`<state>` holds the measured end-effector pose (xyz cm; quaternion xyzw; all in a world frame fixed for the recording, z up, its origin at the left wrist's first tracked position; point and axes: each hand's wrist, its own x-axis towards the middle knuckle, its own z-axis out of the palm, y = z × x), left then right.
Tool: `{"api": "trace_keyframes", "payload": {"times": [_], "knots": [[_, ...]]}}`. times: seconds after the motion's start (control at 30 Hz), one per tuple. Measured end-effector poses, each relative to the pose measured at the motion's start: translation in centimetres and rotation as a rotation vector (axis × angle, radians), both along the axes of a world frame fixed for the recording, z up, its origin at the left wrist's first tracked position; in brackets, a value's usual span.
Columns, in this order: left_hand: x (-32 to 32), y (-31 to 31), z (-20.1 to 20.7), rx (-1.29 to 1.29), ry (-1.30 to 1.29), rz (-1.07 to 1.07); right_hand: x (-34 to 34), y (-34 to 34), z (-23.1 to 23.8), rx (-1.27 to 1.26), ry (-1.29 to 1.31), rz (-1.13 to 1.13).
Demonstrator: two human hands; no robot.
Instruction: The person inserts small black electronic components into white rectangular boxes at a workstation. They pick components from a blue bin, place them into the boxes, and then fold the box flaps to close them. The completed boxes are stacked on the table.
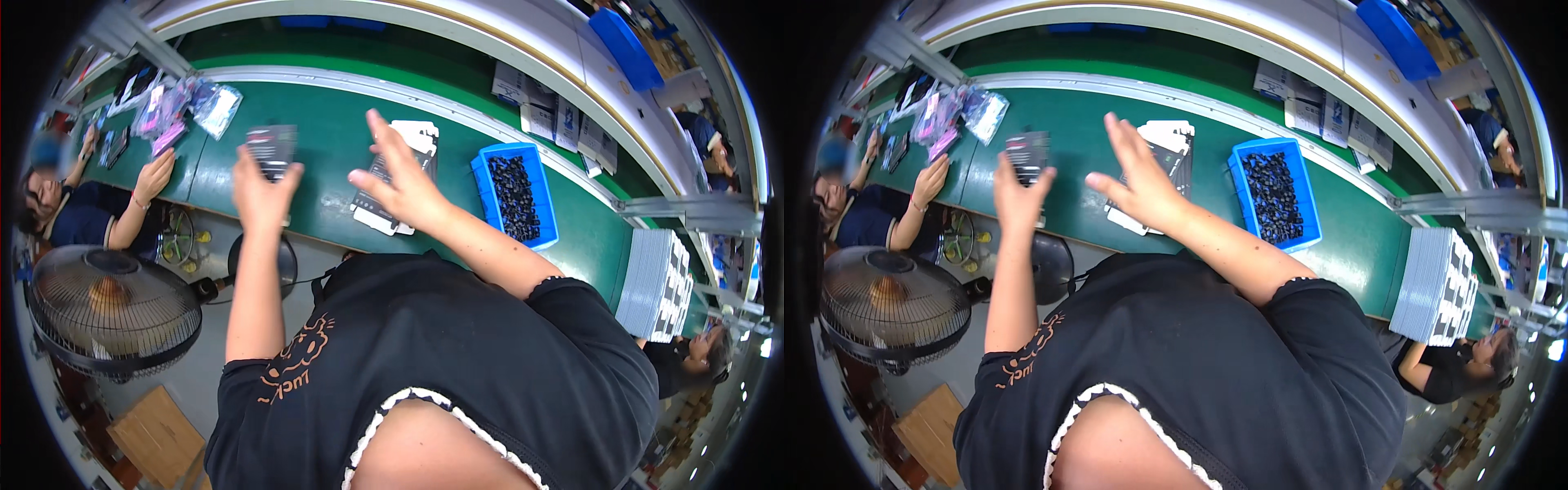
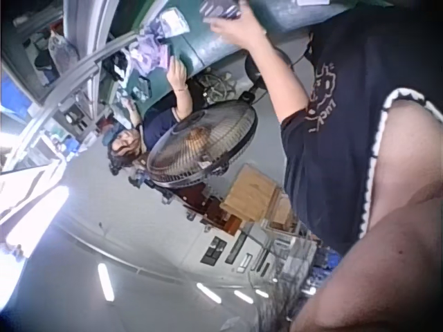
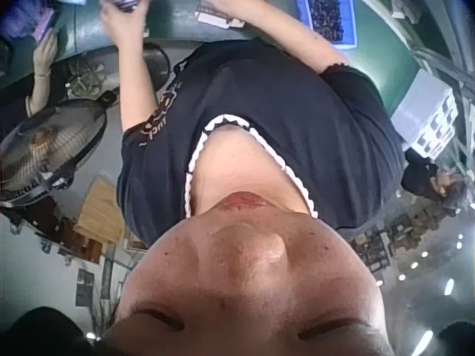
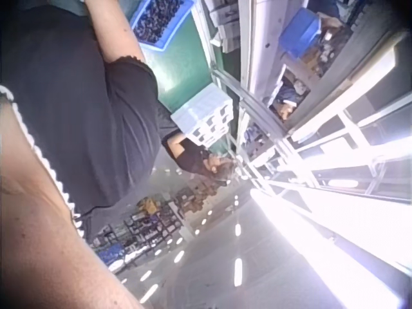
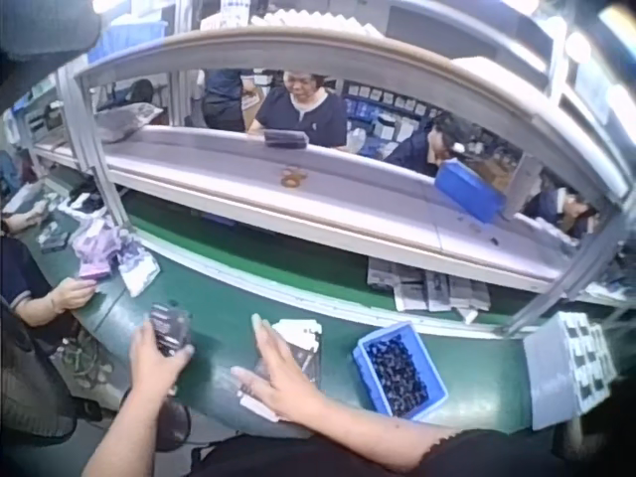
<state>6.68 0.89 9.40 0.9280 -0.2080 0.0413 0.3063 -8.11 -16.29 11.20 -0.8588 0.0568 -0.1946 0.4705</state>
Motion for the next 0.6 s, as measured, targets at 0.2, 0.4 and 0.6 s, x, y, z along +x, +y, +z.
{"api": "trace_keyframes", "payload": {"times": [0.2, 0.4, 0.6], "knots": [[10.0, 4.2, -6.3, 0.623, -0.009, 0.341, -7.8, -8.5, 0.0, -0.042, -0.042, -0.606], [1.6, -5.5, -4.1, 0.03, -0.044, -0.18, -15.0, -13.6, -3.6, -0.286, 0.219, -0.849], [-5.4, -11.5, -3.1, 0.284, 0.153, -0.396, -12.6, -14.1, -5.6, -0.429, 0.495, -0.735]]}}
